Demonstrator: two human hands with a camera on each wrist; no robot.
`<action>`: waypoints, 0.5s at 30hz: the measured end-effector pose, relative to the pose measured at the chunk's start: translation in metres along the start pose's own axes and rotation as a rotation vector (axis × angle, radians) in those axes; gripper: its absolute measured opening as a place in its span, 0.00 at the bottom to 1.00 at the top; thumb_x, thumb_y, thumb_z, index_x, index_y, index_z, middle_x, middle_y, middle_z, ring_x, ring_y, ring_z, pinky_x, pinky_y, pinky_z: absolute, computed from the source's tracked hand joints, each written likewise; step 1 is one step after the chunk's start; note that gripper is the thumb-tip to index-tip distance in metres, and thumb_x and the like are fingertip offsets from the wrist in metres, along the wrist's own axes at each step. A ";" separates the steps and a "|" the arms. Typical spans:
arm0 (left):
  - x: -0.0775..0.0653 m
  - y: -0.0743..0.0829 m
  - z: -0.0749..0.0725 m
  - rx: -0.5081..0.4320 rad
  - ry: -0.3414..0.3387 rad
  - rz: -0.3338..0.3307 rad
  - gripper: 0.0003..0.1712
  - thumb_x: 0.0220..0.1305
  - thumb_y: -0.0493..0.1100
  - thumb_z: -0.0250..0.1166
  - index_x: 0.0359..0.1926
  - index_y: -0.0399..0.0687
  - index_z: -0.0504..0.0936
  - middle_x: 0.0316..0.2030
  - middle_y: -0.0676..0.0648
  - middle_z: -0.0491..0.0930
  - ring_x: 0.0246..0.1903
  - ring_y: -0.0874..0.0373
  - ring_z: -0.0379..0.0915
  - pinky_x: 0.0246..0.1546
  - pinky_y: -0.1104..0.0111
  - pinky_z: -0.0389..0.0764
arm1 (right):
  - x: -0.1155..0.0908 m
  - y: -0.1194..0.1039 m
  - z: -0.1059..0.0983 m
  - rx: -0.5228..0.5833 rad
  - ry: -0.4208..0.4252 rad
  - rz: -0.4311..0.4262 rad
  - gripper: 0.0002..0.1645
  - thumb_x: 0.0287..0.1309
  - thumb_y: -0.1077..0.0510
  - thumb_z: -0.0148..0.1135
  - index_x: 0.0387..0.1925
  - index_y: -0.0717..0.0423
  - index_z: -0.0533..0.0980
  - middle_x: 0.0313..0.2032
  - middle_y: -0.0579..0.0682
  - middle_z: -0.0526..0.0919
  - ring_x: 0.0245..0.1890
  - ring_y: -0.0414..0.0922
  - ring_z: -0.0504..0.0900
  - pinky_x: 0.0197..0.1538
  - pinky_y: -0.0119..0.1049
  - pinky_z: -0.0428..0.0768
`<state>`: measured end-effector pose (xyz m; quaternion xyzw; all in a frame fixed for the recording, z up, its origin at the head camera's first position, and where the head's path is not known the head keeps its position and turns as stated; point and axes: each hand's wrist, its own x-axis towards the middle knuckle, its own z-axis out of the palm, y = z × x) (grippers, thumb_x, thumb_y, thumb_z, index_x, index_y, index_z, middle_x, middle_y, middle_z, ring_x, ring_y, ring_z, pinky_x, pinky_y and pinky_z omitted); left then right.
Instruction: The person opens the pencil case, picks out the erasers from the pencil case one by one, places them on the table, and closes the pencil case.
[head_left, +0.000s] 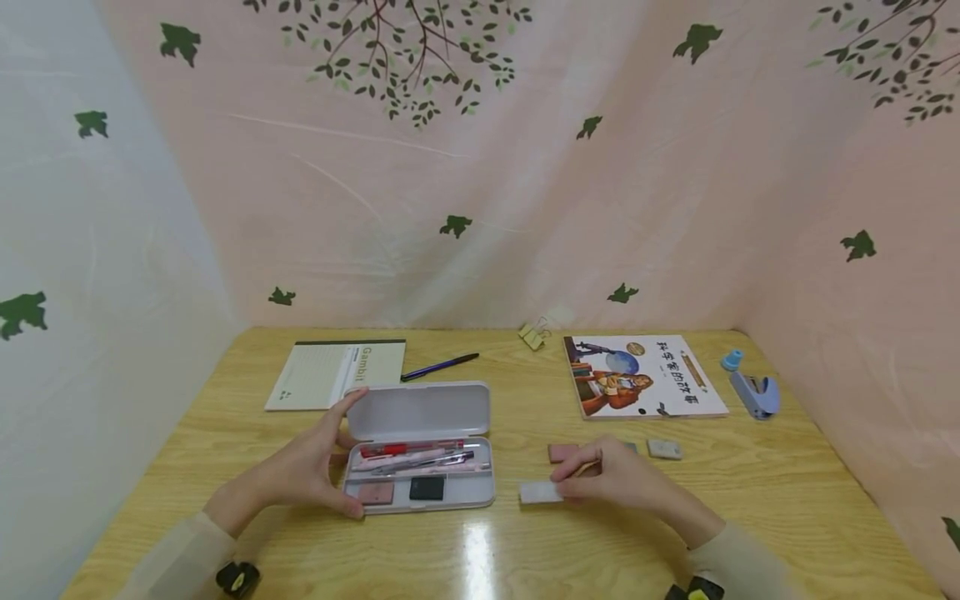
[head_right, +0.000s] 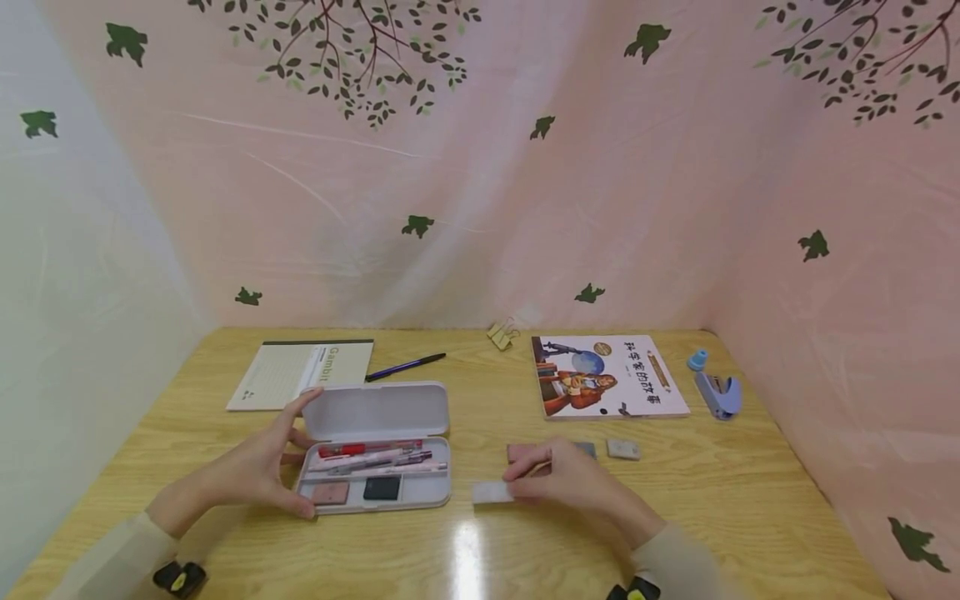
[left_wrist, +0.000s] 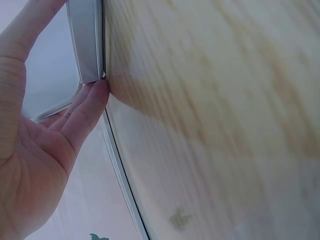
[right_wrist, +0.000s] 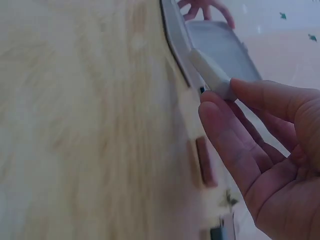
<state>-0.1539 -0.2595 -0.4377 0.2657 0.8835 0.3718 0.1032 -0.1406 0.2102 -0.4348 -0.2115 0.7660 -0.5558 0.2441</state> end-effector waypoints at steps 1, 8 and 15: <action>0.000 0.000 0.000 0.001 0.001 0.003 0.84 0.36 0.61 0.86 0.81 0.60 0.34 0.67 0.36 0.62 0.51 0.53 0.79 0.54 0.54 0.81 | -0.004 0.003 -0.003 0.006 0.009 0.002 0.10 0.62 0.61 0.71 0.41 0.65 0.87 0.40 0.55 0.88 0.34 0.41 0.87 0.37 0.33 0.86; 0.000 -0.001 -0.001 0.005 0.011 0.019 0.85 0.35 0.61 0.86 0.81 0.60 0.34 0.69 0.36 0.58 0.51 0.53 0.79 0.55 0.55 0.81 | -0.020 0.019 -0.014 0.140 0.037 0.090 0.15 0.63 0.62 0.69 0.45 0.72 0.83 0.37 0.59 0.88 0.35 0.45 0.88 0.39 0.40 0.88; 0.001 0.000 0.000 0.001 0.005 0.022 0.85 0.35 0.60 0.86 0.81 0.59 0.33 0.69 0.35 0.60 0.51 0.53 0.80 0.55 0.55 0.81 | -0.023 0.030 -0.013 0.196 0.057 0.117 0.17 0.64 0.64 0.67 0.48 0.76 0.80 0.36 0.63 0.87 0.35 0.46 0.87 0.39 0.40 0.88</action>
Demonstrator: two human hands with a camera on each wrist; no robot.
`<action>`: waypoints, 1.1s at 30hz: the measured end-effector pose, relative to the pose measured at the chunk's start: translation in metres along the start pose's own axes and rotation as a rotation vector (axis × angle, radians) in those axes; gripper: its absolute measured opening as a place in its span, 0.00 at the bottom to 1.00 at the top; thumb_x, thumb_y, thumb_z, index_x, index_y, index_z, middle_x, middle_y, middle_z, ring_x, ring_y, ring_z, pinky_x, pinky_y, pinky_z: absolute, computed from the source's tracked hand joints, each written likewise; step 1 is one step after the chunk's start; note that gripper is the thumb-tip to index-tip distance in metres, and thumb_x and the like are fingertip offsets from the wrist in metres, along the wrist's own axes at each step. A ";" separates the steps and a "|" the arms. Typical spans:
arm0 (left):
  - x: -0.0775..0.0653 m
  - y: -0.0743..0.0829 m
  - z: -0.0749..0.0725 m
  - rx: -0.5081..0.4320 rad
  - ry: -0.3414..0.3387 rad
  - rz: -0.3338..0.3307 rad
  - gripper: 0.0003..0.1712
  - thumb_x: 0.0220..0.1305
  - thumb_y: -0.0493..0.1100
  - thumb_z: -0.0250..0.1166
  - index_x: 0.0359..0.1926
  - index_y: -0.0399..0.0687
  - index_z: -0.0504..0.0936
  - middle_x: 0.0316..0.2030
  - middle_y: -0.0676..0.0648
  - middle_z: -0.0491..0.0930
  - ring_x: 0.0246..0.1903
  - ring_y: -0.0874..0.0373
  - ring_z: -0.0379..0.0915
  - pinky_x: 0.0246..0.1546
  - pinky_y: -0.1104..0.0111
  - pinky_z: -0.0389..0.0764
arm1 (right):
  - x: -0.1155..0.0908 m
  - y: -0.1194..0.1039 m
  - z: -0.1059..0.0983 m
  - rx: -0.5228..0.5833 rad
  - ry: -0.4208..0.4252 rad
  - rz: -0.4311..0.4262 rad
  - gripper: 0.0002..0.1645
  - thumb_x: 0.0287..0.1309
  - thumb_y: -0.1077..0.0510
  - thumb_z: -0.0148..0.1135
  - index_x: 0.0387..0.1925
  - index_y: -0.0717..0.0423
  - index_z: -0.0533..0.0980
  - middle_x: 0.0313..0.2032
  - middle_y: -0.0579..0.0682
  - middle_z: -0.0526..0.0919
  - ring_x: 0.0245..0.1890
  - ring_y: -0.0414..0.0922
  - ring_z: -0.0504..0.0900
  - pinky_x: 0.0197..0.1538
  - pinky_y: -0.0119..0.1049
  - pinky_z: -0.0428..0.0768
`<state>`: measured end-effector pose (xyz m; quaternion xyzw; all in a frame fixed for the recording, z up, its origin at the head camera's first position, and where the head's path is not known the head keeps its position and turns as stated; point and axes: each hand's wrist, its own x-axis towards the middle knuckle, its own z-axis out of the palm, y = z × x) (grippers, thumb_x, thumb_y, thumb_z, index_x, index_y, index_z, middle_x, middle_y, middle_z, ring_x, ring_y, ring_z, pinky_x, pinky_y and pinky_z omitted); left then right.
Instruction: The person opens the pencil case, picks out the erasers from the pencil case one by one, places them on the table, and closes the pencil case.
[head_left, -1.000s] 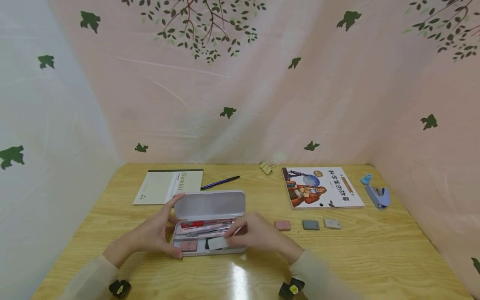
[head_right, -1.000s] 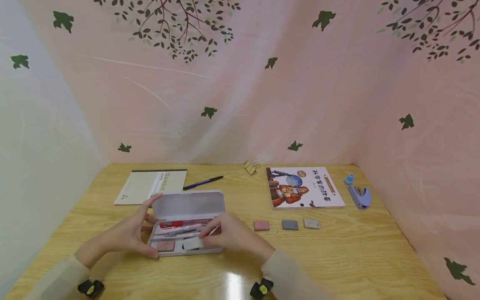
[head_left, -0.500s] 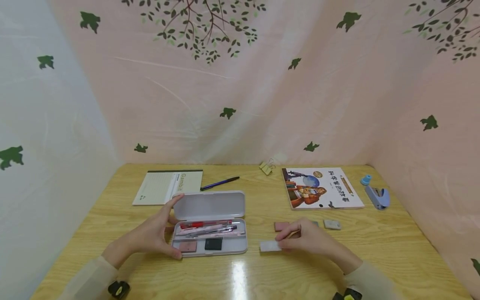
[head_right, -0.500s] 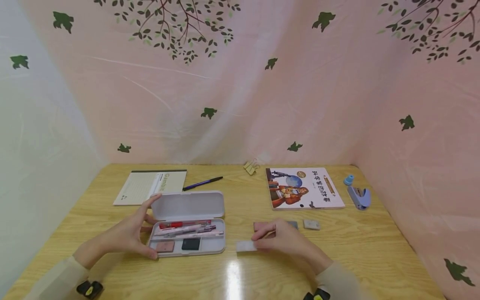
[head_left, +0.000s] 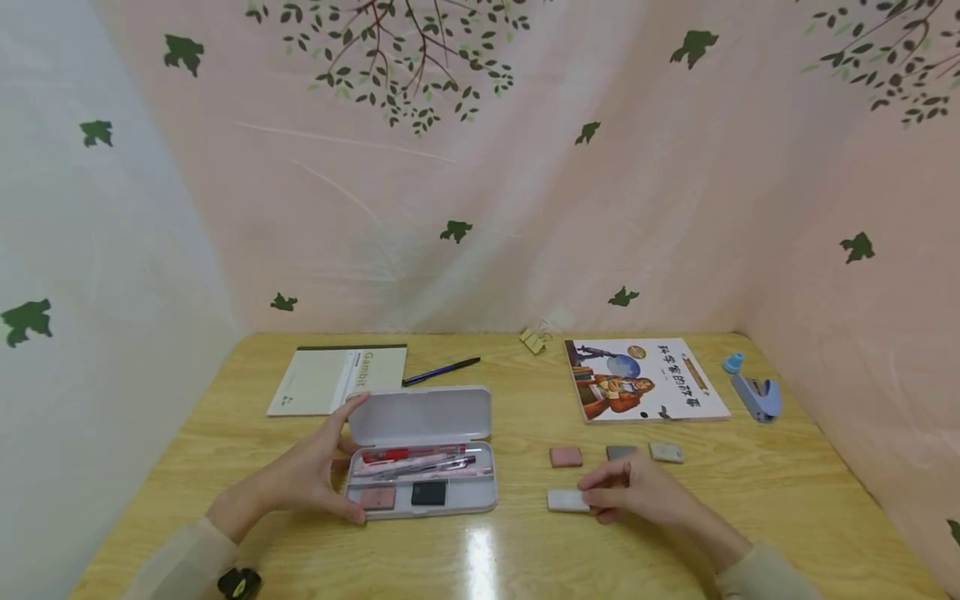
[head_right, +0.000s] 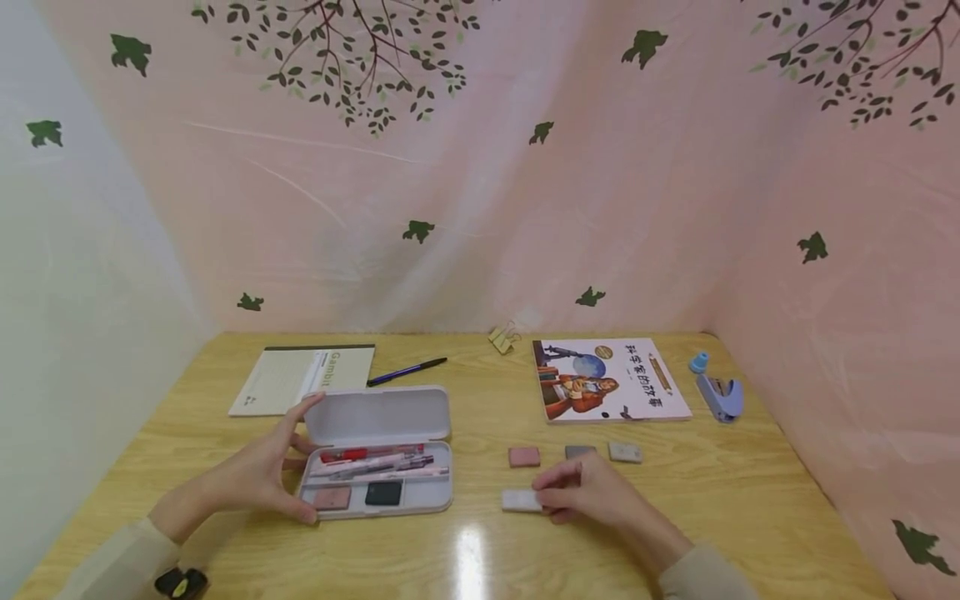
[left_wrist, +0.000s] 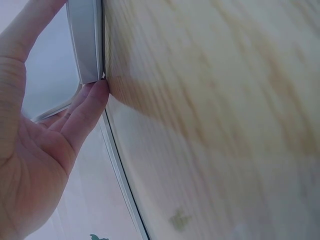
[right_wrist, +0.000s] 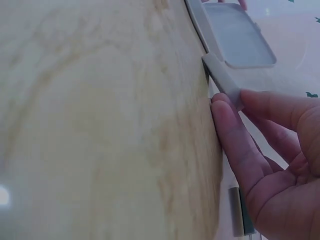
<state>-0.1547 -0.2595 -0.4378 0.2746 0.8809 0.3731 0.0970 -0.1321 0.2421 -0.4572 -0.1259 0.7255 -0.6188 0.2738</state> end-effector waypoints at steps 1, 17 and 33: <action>0.000 0.000 0.000 -0.001 0.000 -0.001 0.85 0.35 0.61 0.86 0.81 0.58 0.34 0.68 0.35 0.60 0.51 0.54 0.80 0.55 0.55 0.81 | 0.000 0.001 0.000 0.006 0.002 0.004 0.17 0.65 0.64 0.67 0.49 0.76 0.80 0.37 0.63 0.87 0.35 0.46 0.87 0.39 0.40 0.88; 0.000 -0.003 0.001 -0.001 0.000 0.003 0.85 0.35 0.62 0.86 0.81 0.60 0.33 0.67 0.36 0.62 0.50 0.54 0.79 0.54 0.55 0.82 | 0.001 -0.001 0.005 -0.063 0.027 -0.021 0.20 0.63 0.62 0.69 0.52 0.72 0.78 0.42 0.57 0.82 0.34 0.48 0.86 0.36 0.41 0.88; 0.000 0.000 0.001 0.034 0.003 -0.009 0.84 0.36 0.62 0.86 0.81 0.61 0.33 0.63 0.37 0.66 0.50 0.54 0.80 0.54 0.53 0.81 | 0.032 -0.076 0.049 -0.553 -0.011 -0.434 0.13 0.68 0.55 0.66 0.51 0.52 0.83 0.44 0.46 0.86 0.40 0.39 0.84 0.42 0.38 0.86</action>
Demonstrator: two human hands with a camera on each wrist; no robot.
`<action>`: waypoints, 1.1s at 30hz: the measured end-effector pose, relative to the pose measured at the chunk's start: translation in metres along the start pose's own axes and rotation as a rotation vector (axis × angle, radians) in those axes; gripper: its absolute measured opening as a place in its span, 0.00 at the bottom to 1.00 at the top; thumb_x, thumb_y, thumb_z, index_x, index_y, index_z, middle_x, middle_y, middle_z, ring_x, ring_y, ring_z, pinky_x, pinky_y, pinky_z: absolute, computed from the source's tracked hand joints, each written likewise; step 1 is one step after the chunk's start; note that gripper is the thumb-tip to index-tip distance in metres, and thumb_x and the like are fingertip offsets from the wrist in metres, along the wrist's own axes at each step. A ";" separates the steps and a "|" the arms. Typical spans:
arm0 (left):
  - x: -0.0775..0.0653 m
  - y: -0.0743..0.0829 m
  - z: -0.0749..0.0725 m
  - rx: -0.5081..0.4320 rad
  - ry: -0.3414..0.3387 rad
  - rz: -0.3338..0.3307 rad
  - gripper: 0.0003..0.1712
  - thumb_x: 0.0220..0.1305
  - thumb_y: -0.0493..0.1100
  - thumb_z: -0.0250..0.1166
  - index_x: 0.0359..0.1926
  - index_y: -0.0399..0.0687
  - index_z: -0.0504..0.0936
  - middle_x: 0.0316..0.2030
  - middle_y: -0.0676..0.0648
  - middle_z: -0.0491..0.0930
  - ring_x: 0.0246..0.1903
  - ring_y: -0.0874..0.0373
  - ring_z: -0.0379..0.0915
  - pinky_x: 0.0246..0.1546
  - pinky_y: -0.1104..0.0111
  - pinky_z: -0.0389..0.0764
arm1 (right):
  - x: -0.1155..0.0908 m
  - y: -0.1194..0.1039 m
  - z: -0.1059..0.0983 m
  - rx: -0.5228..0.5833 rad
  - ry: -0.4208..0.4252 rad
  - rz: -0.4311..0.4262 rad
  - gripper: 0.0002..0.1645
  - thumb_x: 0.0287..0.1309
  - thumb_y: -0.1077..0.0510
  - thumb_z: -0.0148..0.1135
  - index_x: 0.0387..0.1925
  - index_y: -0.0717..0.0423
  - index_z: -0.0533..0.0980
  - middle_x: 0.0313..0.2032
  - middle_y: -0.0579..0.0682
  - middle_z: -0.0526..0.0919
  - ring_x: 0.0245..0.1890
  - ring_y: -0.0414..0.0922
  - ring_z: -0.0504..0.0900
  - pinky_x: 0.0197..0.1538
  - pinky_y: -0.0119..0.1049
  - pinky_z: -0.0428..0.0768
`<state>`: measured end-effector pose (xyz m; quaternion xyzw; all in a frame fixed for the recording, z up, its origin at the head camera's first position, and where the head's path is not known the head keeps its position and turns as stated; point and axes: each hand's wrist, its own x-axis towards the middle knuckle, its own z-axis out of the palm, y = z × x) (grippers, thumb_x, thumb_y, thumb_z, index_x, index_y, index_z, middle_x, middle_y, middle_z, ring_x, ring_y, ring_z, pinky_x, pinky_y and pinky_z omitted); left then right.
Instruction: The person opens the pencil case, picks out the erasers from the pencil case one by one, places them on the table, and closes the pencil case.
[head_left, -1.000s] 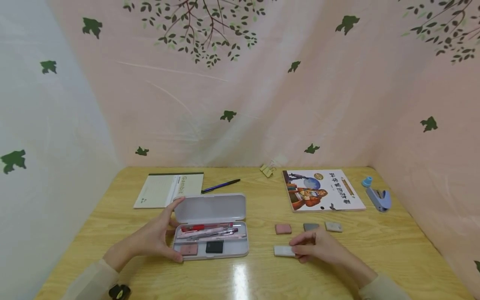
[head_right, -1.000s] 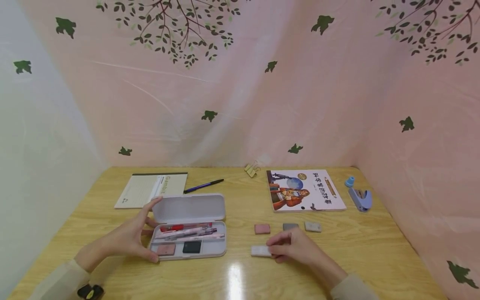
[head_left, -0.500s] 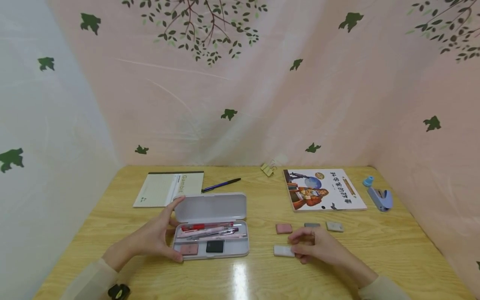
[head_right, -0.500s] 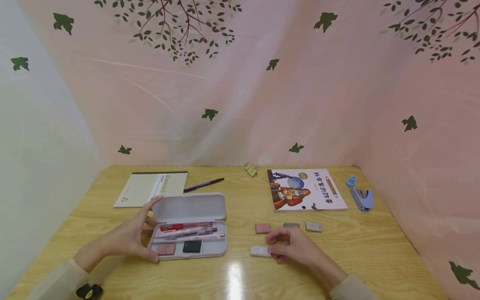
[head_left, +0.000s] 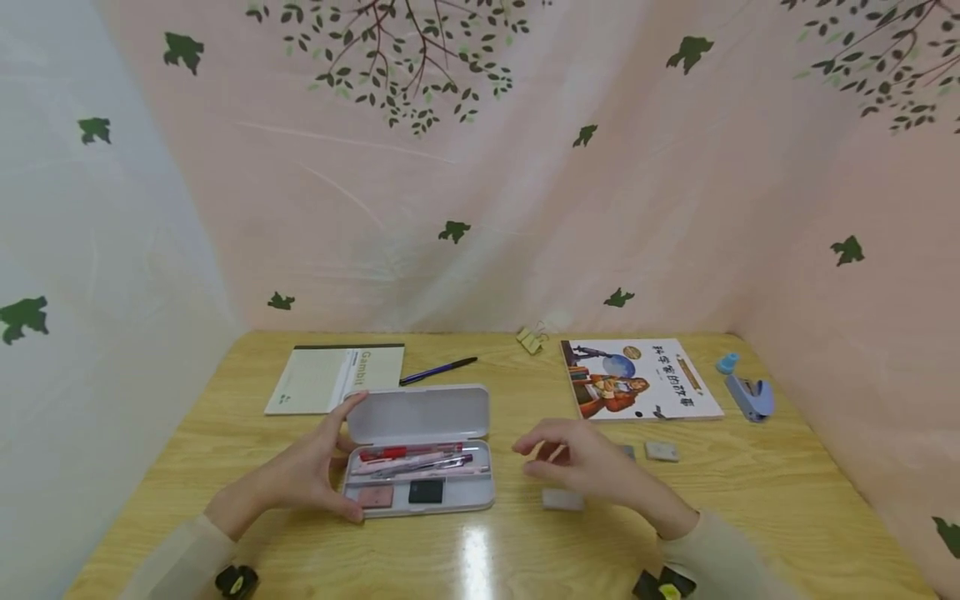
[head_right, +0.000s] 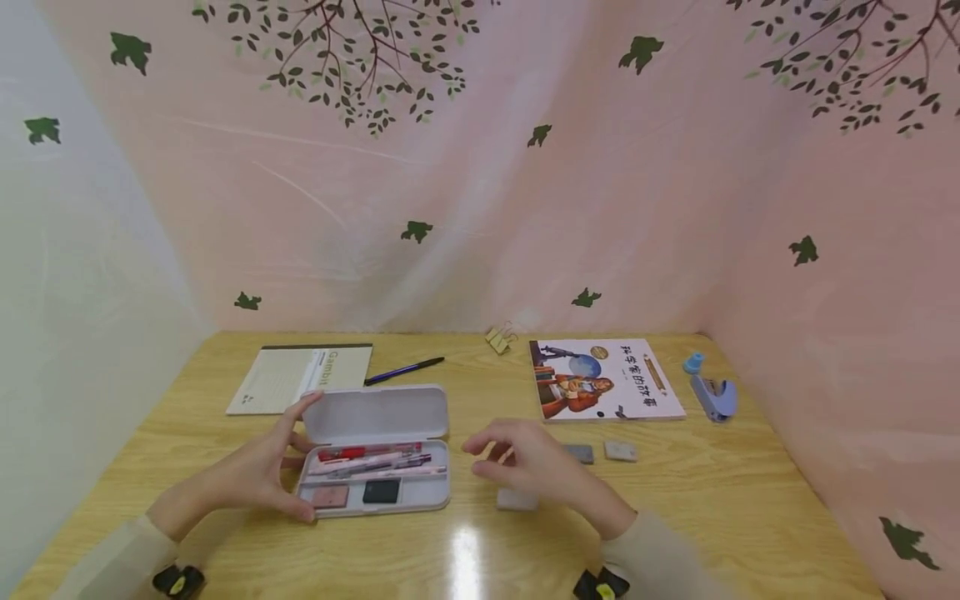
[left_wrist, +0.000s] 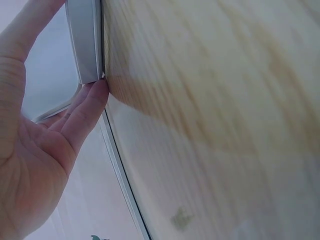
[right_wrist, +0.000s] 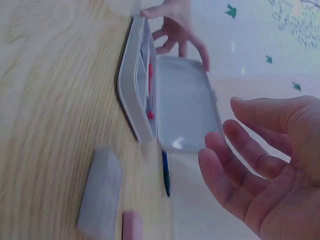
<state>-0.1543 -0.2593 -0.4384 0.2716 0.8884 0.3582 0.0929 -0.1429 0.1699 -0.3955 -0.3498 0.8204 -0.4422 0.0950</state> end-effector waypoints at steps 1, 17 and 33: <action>0.000 0.000 0.000 0.001 0.000 -0.001 0.84 0.36 0.62 0.86 0.81 0.60 0.33 0.64 0.37 0.66 0.50 0.54 0.80 0.54 0.52 0.81 | 0.005 -0.002 0.005 -0.004 -0.013 -0.004 0.13 0.68 0.56 0.66 0.51 0.53 0.83 0.45 0.47 0.86 0.40 0.38 0.84 0.41 0.38 0.86; -0.002 -0.002 0.005 -0.034 0.000 -0.004 0.84 0.35 0.62 0.86 0.81 0.61 0.33 0.71 0.35 0.56 0.52 0.52 0.80 0.56 0.53 0.80 | 0.071 -0.014 0.091 -0.517 -0.135 -0.130 0.11 0.62 0.58 0.70 0.47 0.48 0.87 0.44 0.41 0.87 0.43 0.33 0.82 0.47 0.26 0.80; 0.000 0.002 0.002 -0.022 -0.002 0.002 0.84 0.36 0.62 0.86 0.81 0.60 0.33 0.67 0.35 0.62 0.52 0.51 0.81 0.55 0.52 0.81 | 0.075 -0.018 0.106 -0.589 -0.077 -0.131 0.12 0.57 0.56 0.76 0.44 0.45 0.89 0.40 0.36 0.89 0.39 0.31 0.82 0.49 0.29 0.77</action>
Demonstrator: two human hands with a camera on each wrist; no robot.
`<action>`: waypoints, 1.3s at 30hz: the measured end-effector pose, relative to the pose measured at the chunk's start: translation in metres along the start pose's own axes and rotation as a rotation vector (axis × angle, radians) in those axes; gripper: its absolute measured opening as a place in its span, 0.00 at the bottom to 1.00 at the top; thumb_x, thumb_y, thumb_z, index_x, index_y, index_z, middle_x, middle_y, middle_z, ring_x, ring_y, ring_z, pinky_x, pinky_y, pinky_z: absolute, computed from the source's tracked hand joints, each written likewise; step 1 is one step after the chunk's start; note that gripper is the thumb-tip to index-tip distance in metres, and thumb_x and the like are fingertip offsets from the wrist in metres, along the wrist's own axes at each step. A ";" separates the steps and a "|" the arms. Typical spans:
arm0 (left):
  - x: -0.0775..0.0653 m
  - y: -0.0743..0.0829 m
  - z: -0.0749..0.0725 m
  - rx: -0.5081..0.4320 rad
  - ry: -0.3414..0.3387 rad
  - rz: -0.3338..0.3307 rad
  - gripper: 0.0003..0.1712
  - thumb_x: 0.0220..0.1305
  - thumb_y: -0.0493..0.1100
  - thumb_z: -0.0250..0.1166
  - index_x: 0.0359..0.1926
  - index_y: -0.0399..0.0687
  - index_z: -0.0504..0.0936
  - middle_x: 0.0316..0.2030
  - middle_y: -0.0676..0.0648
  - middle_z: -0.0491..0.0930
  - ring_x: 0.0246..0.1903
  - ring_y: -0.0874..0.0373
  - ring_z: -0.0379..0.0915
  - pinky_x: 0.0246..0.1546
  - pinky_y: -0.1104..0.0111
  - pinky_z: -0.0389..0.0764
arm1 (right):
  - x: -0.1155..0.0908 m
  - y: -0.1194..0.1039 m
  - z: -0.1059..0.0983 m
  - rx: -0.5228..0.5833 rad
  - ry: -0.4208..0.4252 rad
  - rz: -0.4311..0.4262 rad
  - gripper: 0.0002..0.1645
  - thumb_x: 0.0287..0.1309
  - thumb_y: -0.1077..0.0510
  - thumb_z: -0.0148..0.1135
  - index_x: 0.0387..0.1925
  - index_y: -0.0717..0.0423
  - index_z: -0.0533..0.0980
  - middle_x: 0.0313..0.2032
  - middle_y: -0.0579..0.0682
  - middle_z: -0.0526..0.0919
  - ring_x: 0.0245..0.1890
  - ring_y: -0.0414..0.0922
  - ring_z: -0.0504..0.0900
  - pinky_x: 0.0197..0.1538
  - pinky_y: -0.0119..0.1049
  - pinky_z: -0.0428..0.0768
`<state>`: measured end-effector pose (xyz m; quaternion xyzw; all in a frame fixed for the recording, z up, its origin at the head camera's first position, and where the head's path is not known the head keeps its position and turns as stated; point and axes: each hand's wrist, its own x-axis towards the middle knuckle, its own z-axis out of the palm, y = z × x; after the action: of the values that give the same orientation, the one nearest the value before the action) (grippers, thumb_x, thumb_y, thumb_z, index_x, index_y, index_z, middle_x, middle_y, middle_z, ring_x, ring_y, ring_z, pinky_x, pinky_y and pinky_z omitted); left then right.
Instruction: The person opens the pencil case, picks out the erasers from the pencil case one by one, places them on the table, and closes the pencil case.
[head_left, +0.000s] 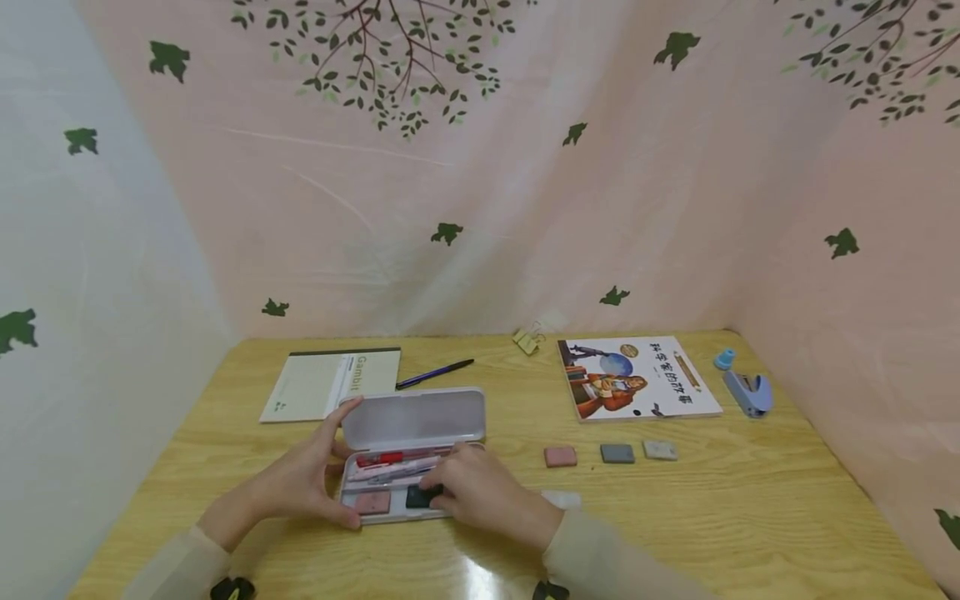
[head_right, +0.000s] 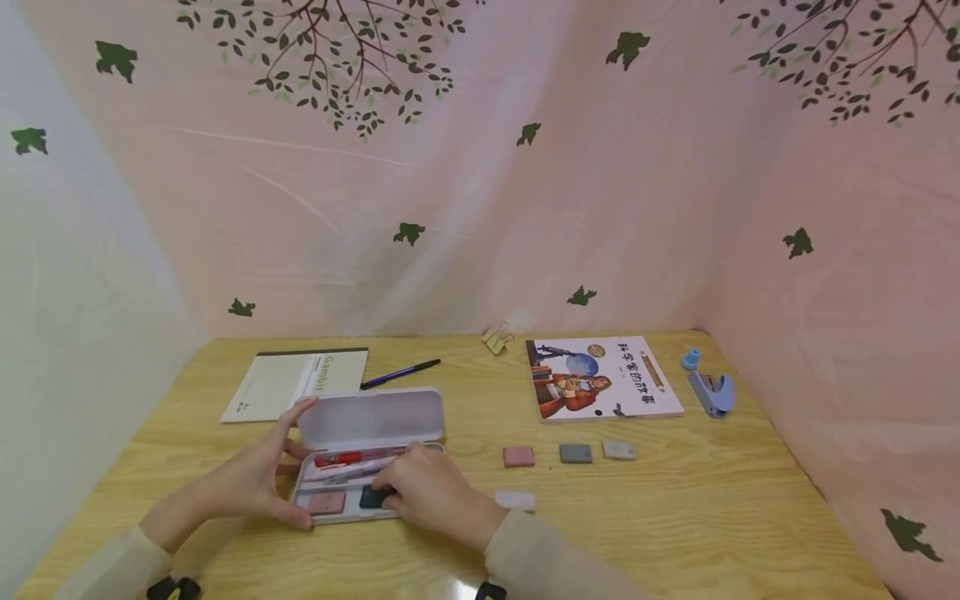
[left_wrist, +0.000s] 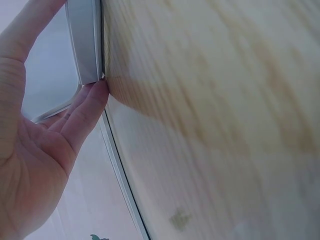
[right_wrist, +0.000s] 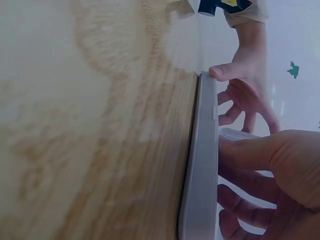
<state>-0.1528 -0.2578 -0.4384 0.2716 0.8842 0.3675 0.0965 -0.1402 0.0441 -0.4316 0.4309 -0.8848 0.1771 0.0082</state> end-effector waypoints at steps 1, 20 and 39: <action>0.000 0.000 0.000 0.002 -0.001 -0.002 0.84 0.36 0.62 0.85 0.81 0.62 0.32 0.67 0.35 0.62 0.52 0.51 0.80 0.55 0.52 0.81 | 0.001 -0.001 0.000 0.013 -0.006 0.010 0.12 0.57 0.56 0.76 0.44 0.45 0.89 0.39 0.36 0.88 0.39 0.31 0.82 0.49 0.29 0.77; 0.001 0.001 -0.002 0.018 0.003 0.011 0.84 0.36 0.63 0.85 0.81 0.57 0.33 0.68 0.35 0.61 0.51 0.52 0.80 0.55 0.53 0.81 | 0.006 -0.005 -0.002 0.112 -0.055 0.008 0.08 0.64 0.57 0.69 0.44 0.44 0.86 0.41 0.35 0.85 0.45 0.33 0.78 0.58 0.34 0.72; -0.002 -0.003 0.000 -0.005 0.003 0.026 0.85 0.36 0.62 0.86 0.81 0.57 0.33 0.65 0.34 0.65 0.52 0.50 0.80 0.55 0.53 0.81 | -0.015 0.009 -0.029 0.467 -0.029 -0.017 0.09 0.68 0.62 0.64 0.47 0.53 0.85 0.42 0.42 0.83 0.39 0.30 0.77 0.43 0.23 0.79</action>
<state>-0.1520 -0.2604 -0.4403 0.2824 0.8798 0.3715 0.0909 -0.1416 0.0703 -0.4102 0.4312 -0.8161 0.3708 -0.1028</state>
